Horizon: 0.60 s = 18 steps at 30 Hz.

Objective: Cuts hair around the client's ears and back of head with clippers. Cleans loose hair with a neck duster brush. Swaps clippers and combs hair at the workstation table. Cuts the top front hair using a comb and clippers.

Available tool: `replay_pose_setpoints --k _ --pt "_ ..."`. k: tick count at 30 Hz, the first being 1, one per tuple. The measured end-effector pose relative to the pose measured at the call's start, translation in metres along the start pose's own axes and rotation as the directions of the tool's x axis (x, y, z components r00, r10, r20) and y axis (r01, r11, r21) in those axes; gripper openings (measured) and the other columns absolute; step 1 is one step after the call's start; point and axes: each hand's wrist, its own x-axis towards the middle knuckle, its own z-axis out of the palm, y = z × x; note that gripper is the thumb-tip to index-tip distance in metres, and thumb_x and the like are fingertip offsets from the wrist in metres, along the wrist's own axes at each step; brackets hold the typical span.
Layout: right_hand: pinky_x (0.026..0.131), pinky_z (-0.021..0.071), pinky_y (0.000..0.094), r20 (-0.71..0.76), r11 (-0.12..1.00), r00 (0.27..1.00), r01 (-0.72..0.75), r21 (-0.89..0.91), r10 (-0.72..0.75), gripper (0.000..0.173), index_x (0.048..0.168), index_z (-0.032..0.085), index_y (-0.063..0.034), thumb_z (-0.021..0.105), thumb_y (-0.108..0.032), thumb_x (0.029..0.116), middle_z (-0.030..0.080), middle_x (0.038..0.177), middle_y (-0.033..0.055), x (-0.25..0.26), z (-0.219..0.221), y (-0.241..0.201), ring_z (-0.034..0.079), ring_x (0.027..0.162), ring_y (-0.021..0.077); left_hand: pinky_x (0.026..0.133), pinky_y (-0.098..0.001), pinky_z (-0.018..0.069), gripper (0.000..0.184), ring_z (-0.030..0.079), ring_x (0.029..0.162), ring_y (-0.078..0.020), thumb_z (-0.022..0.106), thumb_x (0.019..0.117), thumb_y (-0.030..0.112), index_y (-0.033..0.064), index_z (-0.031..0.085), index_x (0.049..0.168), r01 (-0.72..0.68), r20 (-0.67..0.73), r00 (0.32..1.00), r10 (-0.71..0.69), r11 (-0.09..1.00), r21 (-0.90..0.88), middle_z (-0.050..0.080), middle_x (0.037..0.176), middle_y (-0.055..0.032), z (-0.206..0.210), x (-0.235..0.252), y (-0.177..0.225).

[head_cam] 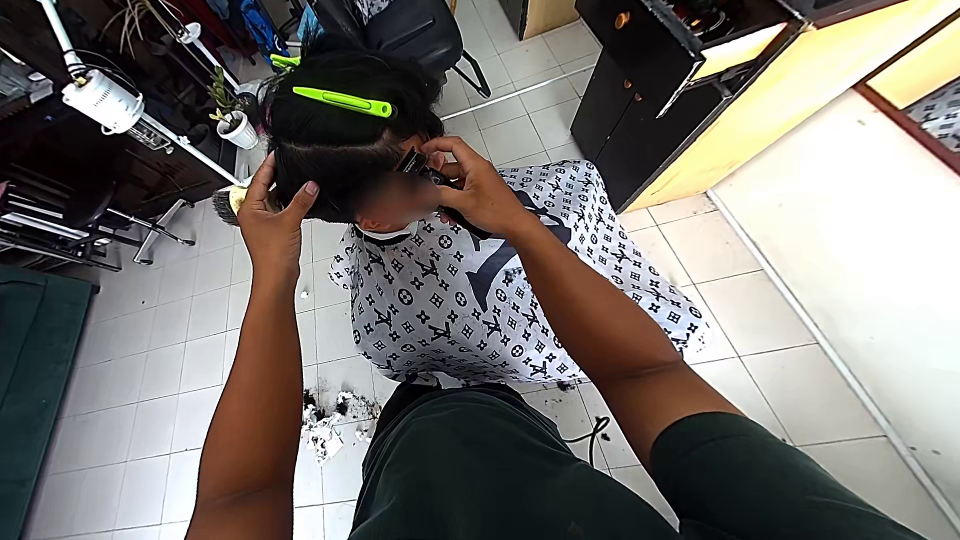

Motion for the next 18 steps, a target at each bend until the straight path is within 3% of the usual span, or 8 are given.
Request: replay_pose_setpoints --k 7,12,18 --pt "0.055 0.058 0.027 0.001 0.999 1.0 -0.004 -0.047 0.004 0.055 0.145 0.043 -0.0054 0.067 -0.012 0.0971 0.071 0.105 0.0102 0.0019 0.0008 0.0001 0.068 0.066 0.0126 0.104 -0.0251 0.0503 0.063 0.059 0.124 -0.0099 0.075 0.0905 0.009 -0.0002 0.048 0.147 0.004 -0.009 1.0 -0.005 1.0 -0.009 0.057 0.142 -0.0106 0.001 0.0005 0.0004" --pt "0.059 0.0576 0.0276 0.009 0.982 0.999 0.044 -0.186 -0.043 0.058 0.146 0.043 -0.0045 0.069 -0.015 0.0961 0.072 0.105 0.0105 0.002 0.0016 0.0006 0.068 0.07 0.0122 0.105 -0.0253 0.0494 0.064 0.059 0.125 -0.0098 0.075 0.0906 0.01 0.0003 0.048 0.147 0.001 -0.003 1.0 -0.001 1.0 -0.004 0.057 0.143 -0.0098 0.0008 -0.0003 0.0014" --pt "0.055 0.0577 0.0265 -0.002 0.996 1.0 0.003 -0.088 -0.003 0.055 0.146 0.043 -0.0055 0.068 -0.013 0.097 0.071 0.107 0.0104 0.0018 0.001 0.0001 0.067 0.065 0.012 0.105 -0.0253 0.0497 0.063 0.059 0.125 -0.0098 0.075 0.0906 0.009 0.0001 0.048 0.147 0.001 -0.005 1.0 -0.001 1.0 -0.012 0.057 0.143 -0.01 0.001 0.0 0.0009"
